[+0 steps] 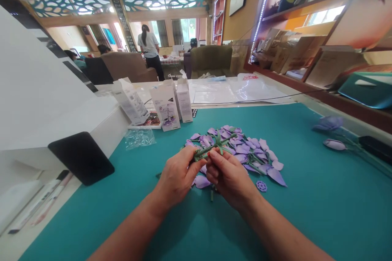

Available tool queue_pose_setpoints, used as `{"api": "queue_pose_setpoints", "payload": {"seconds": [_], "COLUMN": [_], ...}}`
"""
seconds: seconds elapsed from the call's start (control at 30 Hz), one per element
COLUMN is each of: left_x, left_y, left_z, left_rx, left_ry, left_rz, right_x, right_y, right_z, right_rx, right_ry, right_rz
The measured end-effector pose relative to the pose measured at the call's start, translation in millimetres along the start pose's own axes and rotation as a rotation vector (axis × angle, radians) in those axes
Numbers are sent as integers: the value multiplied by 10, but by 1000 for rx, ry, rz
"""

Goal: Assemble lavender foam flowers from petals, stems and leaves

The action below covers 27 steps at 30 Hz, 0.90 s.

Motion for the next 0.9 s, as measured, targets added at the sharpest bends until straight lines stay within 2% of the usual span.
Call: {"api": "queue_pose_setpoints", "payload": {"seconds": [0.27,0.9], "left_x": [46,90], "left_y": [-12,17], "left_z": [23,69], "left_rx": [-4,40], "left_ry": [12,71], "left_rz": [-39,-123], "right_x": [-36,-57], "right_y": [-1,74], "right_z": [10,21], "right_rx": [-52,-53], "right_ry": [-27,80], "right_rz": [35,-139]}}
Point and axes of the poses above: each hand's wrist, its own z-axis away from the middle knuckle, its own x-axis out of the palm, y = z × x, the point moved 8 cm from there along -z, towards the middle knuckle, and after that the axes turned 9 degrees about y, right-handed, at the moved point
